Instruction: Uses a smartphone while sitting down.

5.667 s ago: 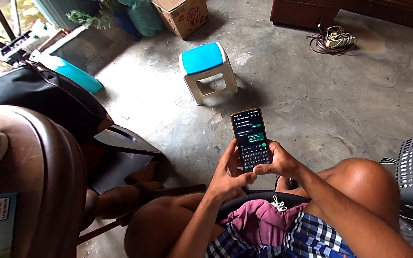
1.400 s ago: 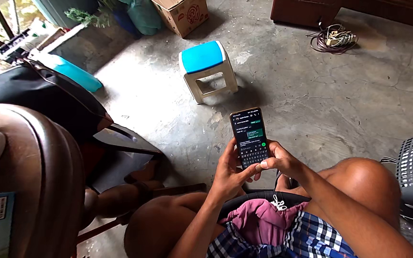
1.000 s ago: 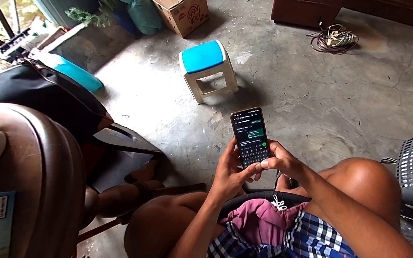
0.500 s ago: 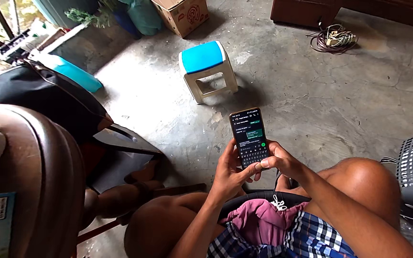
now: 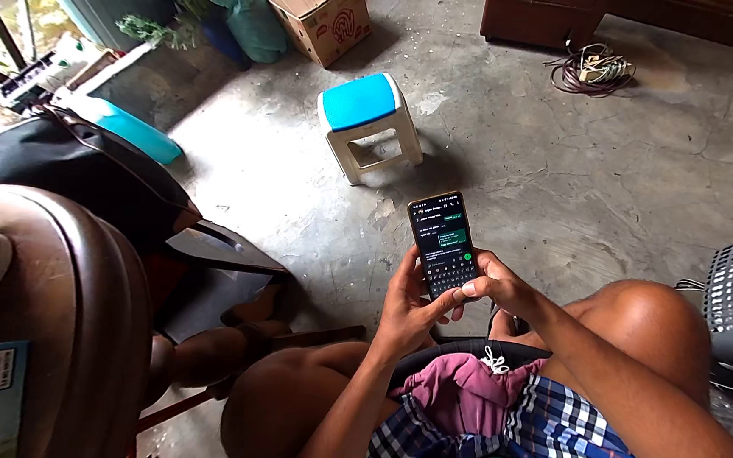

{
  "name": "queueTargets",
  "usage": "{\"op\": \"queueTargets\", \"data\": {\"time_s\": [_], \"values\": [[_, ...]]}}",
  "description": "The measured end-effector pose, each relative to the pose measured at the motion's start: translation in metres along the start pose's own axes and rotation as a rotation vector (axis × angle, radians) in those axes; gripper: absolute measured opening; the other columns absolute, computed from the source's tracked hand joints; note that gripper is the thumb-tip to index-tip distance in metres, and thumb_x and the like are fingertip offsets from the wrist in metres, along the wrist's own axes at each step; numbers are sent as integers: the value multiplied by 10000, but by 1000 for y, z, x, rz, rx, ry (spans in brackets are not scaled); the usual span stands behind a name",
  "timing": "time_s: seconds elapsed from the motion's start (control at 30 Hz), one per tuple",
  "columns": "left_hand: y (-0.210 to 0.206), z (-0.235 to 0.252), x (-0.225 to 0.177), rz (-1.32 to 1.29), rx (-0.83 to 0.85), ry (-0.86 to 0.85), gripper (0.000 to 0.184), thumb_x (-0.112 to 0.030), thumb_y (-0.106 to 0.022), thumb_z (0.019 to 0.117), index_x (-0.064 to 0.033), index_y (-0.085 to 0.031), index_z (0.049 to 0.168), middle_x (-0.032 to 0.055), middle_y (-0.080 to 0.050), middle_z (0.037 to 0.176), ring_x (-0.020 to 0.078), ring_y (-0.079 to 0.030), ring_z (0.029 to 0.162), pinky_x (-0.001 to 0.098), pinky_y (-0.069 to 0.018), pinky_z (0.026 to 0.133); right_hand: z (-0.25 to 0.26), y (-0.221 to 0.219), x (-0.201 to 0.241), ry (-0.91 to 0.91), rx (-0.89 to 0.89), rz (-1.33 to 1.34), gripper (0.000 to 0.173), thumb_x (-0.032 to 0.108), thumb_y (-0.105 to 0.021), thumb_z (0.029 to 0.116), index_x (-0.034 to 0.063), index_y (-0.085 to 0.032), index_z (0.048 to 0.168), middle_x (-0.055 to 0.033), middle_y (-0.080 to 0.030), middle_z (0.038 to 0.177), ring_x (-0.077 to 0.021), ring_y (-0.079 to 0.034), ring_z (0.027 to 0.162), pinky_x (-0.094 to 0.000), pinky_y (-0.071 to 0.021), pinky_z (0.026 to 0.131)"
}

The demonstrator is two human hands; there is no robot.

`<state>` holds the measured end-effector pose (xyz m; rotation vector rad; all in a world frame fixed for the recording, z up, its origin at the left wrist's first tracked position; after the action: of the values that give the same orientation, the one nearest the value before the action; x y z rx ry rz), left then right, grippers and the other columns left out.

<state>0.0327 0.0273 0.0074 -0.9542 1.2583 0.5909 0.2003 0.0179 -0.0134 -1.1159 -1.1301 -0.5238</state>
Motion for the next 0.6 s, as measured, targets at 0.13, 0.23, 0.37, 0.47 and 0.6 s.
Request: {"op": "queueTargets", "data": {"time_s": [0.13,0.23,0.37,0.47,0.6], "values": [[0,0,0,3,-3,5,765,-61,-783,904,-22,-316,1507,231,-667,1212,317,-747,853,358,-652,573,0,0,0,1,7,0,453,227,-651,923,20,-528,1306,-110,-719,1121,-201,-745,903,-361,-651,725],[0,0,0,3,0,8,765,-58,-780,905,-21,-312,1509,233,-663,1223,322,-748,869,362,-654,576,0,0,1,0,0,-6,457,231,-656,917,20,-531,1302,-104,-721,1116,-194,-744,906,-359,-650,736],[0,1,1,1,-3,10,776,-55,-786,900,-24,-312,1512,235,-664,1221,325,-748,860,366,-654,573,0,0,0,1,-11,-17,441,205,-644,910,23,-538,1297,-97,-723,1114,-186,-743,911,-358,-649,740],[0,0,0,-3,-2,10,774,-55,-786,899,-22,-313,1511,236,-664,1222,327,-748,873,367,-656,578,0,0,2,-3,-12,-14,451,220,-664,902,29,-544,1292,-84,-726,1113,-178,-742,918,-351,-648,755],[1,0,-1,-45,24,6,798,-74,-791,898,-21,-296,1522,236,-656,1234,322,-747,898,365,-657,592,0,-1,2,-2,3,23,540,302,-772,876,49,-552,1298,-85,-731,1128,-189,-748,932,-356,-653,754]]}}
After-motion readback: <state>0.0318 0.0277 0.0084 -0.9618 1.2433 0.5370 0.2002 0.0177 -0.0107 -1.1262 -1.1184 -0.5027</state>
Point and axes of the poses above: each hand's wrist, its own z-axis towards the middle knuckle, its own y-axis out of the back of the hand, x = y × z, the point moved 4 cm from there along z, towards the middle knuckle
